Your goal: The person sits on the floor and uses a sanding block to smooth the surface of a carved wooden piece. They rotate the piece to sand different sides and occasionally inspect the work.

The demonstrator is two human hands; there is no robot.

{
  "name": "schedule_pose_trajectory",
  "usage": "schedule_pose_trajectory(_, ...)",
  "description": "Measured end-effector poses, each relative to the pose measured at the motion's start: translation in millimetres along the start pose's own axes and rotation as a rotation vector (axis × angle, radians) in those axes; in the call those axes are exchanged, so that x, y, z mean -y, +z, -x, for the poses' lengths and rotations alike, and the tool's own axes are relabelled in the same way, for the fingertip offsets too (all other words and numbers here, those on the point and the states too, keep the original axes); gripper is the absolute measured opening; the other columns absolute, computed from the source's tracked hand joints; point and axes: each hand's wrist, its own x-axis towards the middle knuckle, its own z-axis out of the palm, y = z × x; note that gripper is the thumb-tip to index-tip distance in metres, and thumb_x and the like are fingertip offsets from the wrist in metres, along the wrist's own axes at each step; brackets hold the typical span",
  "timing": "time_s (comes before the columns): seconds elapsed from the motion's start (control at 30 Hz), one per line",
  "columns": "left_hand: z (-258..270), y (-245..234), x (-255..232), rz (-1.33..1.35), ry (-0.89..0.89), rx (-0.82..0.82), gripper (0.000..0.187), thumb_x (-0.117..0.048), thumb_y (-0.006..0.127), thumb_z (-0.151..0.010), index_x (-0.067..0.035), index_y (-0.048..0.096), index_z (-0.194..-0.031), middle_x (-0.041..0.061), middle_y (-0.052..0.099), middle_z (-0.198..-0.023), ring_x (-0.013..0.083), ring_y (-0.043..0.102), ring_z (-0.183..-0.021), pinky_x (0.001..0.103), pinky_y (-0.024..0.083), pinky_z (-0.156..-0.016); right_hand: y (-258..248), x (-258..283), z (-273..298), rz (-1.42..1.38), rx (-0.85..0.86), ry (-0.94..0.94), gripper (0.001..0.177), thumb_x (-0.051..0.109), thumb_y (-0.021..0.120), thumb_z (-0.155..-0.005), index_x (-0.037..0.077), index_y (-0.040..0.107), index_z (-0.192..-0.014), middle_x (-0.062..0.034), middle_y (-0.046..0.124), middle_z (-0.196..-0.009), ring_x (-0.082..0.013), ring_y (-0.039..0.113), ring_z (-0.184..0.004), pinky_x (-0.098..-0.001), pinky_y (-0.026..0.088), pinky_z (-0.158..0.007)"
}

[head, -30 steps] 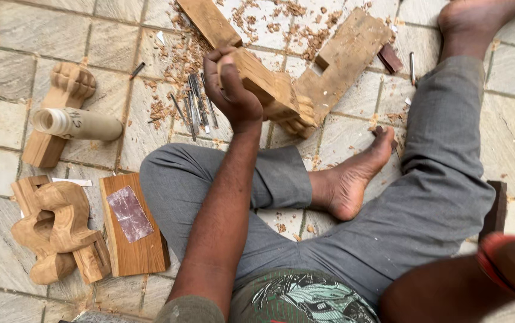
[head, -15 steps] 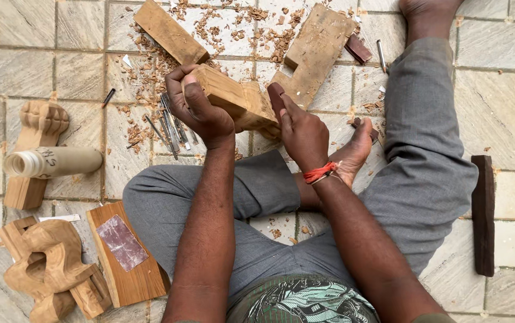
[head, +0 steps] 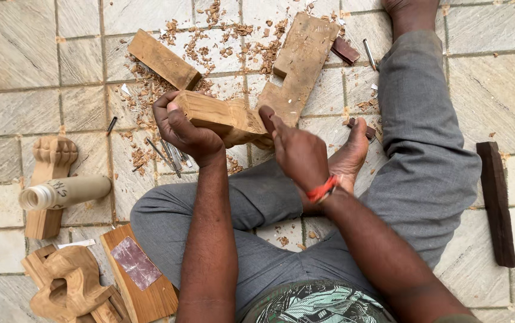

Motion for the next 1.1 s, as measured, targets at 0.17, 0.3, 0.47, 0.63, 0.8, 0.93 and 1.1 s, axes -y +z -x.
schedule_pose_trajectory(0.17, 5, 0, 5, 0.002, -0.024, 0.067, 0.032, -0.030, 0.047, -0.097, -0.002, 0.056, -0.111, 0.013, 0.062, -0.090, 0.0246, 0.068, -0.080, 0.041, 0.062, -0.074, 14, -12, -8, -0.010, 0.010, 0.188, 0.032, 0.030, 0.053, -0.110, 0.018, 0.068, -0.135, -0.0081, 0.075, -0.073, -0.0171, 0.058, -0.049, -0.0341, 0.049, -0.047)
schedule_pose_trajectory(0.3, -4, 6, 3, 0.011, -0.042, 0.123, 0.035, -0.033, 0.049, -0.096, -0.002, 0.056, -0.110, 0.015, 0.064, -0.092, 0.0268, 0.071, -0.082, 0.043, 0.064, -0.074, 2, -47, -50, -0.121, -0.029, 0.180, 0.038, 0.026, 0.060, -0.100, 0.016, 0.072, -0.134, -0.0146, 0.078, -0.087, -0.0262, 0.068, -0.068, -0.0434, 0.054, -0.062)
schedule_pose_trajectory(0.47, -43, -6, 34, 0.028, -0.293, 0.213, 0.048, -0.048, 0.061, -0.089, -0.005, 0.056, -0.109, 0.019, 0.057, -0.106, 0.0336, 0.073, -0.091, 0.049, 0.067, -0.071, 0, -88, -5, -0.346, -0.270, -0.001, 0.035, 0.024, 0.058, -0.105, 0.008, 0.065, -0.135, -0.0166, 0.077, -0.108, -0.0247, 0.076, -0.086, -0.0559, 0.042, -0.092)
schedule_pose_trajectory(0.63, -87, -1, 93, -0.046, -0.487, 0.222, 0.097, -0.081, 0.066, -0.080, -0.014, 0.046, -0.148, 0.013, 0.055, -0.134, 0.0279, 0.062, -0.120, 0.044, 0.063, -0.088, 1, -104, 0, -0.347, -0.138, 0.435, 0.038, 0.021, 0.063, -0.101, 0.005, 0.063, -0.135, -0.0175, 0.078, -0.101, -0.0252, 0.075, -0.086, -0.0377, 0.054, -0.080)
schedule_pose_trajectory(0.8, -72, -3, 122, -0.319, -0.459, 0.293, 0.113, -0.050, 0.092, -0.067, -0.006, 0.026, -0.148, 0.027, 0.057, -0.129, 0.0379, 0.067, -0.116, 0.050, 0.068, -0.093, 15, -111, -14, -0.315, -0.146, 0.460, 0.023, 0.014, 0.063, -0.097, 0.000, 0.064, -0.115, -0.0132, 0.078, -0.090, -0.0243, 0.074, -0.081, -0.0380, 0.055, -0.076)
schedule_pose_trajectory(0.93, -47, -9, 119, -0.135, -0.560, 0.365, 0.097, -0.039, 0.085, -0.074, -0.001, 0.033, -0.147, 0.026, 0.064, -0.123, 0.0343, 0.072, -0.109, 0.048, 0.067, -0.096, 27, -125, -10, -1.214, -0.040, 0.578, 0.019, 0.009, 0.060, -0.096, 0.002, 0.062, -0.114, -0.0079, 0.073, -0.093, -0.0160, 0.071, -0.080, -0.0296, 0.058, -0.075)
schedule_pose_trajectory(1.1, -23, -21, 108, -0.073, -0.586, 0.464, 0.092, -0.040, 0.085, -0.077, 0.000, 0.035, -0.144, 0.019, 0.069, -0.116, 0.0276, 0.071, -0.109, 0.043, 0.065, -0.096, 41, -135, -8, -1.195, 0.032, 0.626, 0.021, 0.005, 0.058, -0.095, 0.002, 0.064, -0.115, -0.0055, 0.072, -0.097, -0.0116, 0.070, -0.083, -0.0254, 0.058, -0.075)
